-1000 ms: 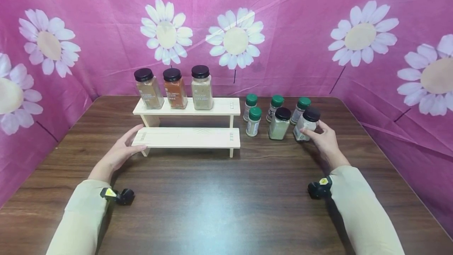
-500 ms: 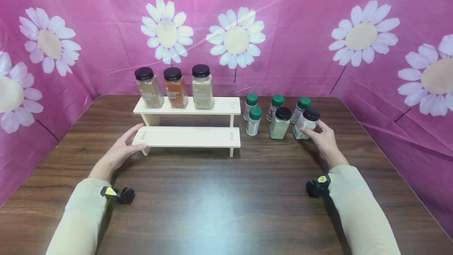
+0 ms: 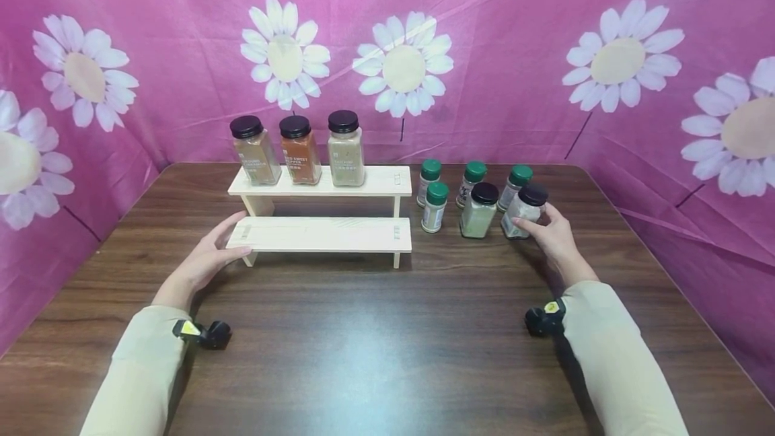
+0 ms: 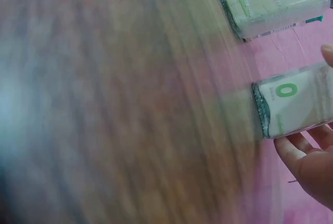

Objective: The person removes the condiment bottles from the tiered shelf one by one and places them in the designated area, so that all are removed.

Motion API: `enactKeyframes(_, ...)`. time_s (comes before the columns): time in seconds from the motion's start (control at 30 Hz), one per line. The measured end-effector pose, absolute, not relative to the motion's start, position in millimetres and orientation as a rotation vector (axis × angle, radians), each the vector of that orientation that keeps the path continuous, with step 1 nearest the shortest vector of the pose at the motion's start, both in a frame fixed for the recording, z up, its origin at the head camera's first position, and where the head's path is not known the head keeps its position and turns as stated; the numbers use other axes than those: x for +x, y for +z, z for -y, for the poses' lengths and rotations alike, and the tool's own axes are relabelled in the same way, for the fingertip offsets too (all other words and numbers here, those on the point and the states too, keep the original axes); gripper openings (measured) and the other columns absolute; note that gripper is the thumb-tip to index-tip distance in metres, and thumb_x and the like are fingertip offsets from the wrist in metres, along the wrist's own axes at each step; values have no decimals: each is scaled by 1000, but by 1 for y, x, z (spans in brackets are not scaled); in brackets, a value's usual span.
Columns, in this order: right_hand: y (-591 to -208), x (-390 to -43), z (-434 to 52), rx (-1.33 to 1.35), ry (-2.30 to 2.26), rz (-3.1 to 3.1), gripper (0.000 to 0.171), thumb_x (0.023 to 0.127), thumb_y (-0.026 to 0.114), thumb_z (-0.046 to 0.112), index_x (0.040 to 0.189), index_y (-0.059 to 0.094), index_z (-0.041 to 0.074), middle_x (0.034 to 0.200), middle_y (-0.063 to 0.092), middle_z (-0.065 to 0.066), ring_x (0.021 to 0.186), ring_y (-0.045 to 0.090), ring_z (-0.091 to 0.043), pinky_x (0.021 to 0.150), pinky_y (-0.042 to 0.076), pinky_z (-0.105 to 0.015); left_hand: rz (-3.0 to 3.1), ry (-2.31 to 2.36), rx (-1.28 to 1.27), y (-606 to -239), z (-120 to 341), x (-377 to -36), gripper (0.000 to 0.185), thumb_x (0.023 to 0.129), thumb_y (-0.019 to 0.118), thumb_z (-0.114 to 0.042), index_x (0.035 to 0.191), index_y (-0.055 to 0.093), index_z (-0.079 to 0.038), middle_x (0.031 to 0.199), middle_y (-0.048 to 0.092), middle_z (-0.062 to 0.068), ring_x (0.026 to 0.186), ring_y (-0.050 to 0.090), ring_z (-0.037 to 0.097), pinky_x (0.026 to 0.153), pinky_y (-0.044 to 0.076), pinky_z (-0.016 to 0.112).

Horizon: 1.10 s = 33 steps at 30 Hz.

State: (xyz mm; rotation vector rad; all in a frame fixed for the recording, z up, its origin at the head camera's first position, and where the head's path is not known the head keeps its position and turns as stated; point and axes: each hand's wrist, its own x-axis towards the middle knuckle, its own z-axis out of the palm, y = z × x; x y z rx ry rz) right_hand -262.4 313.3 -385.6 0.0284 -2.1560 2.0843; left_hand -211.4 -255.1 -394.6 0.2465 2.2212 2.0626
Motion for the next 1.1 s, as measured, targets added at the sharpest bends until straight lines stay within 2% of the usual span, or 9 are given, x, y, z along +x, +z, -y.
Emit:
enactKeyframes(0.13,-378,-262,-313,19,1859,2297,36,74,68,10,101,49,25,79,55,13,69,48,1,54,40,-13,-2242,2044,228,-395,255,-211,75,77,60,0,137,15,-4,124,34,17,97,45,7,79,39,19)
enactKeyframes(0.23,-372,-262,-316,10,1757,2348,42,75,67,12,111,46,17,85,53,12,73,48,2,57,41,-13,-2250,2042,224,-396,255,-211,75,77,60,0,137,15,-5,125,34,18,98,45,7,79,39,19)
enactKeyframes(0.33,-362,-262,-319,-1,1584,2452,59,77,64,17,128,34,5,103,51,-4,86,48,-4,69,40,-15,-2251,2042,218,-396,255,-211,75,77,60,0,138,15,-6,125,34,17,98,45,7,79,39,19)
enactKeyframes(0.47,-350,-264,-323,-21,1401,2558,74,79,62,25,135,20,0,122,38,-24,104,41,-20,87,32,-24,-2253,2035,218,-396,255,-211,76,78,61,-1,138,15,-6,126,32,19,98,44,7,79,39,19)
enactKeyframes(0.6,-341,-269,-327,-5,1352,2592,72,79,61,29,136,22,7,125,37,-20,110,37,-24,89,31,-28,-2254,2030,214,-395,255,-211,76,78,60,-2,138,15,-6,128,31,20,99,44,7,79,39,19)
enactKeyframes(0.67,-337,-272,-327,-7,1336,2577,70,79,62,30,135,25,10,121,43,-10,106,41,-15,84,33,-20,-2257,2027,213,-395,255,-210,76,78,60,-2,138,15,-6,128,30,21,99,44,7,79,38,18)
enactKeyframes(0.83,-317,-269,-316,4,1325,2524,68,78,63,28,134,28,9,111,46,-1,97,44,-5,75,34,-12,-2259,2025,219,-394,255,-210,75,78,61,-2,138,15,-6,128,31,21,98,44,7,79,38,19)
enactKeyframes(0.97,-299,-266,-301,26,1313,2518,68,79,62,27,133,27,6,111,45,1,102,44,-11,74,34,-10,-2247,2036,216,-395,255,-210,75,77,61,-2,138,16,-7,126,32,18,98,44,7,79,39,19)
enactKeyframes(1.1,-287,-268,-289,58,1345,2523,68,79,62,25,134,26,6,119,42,-8,109,42,-19,78,35,-11,-2240,2040,213,-395,255,-211,76,77,61,-1,138,16,-7,127,32,18,98,45,7,78,39,19)
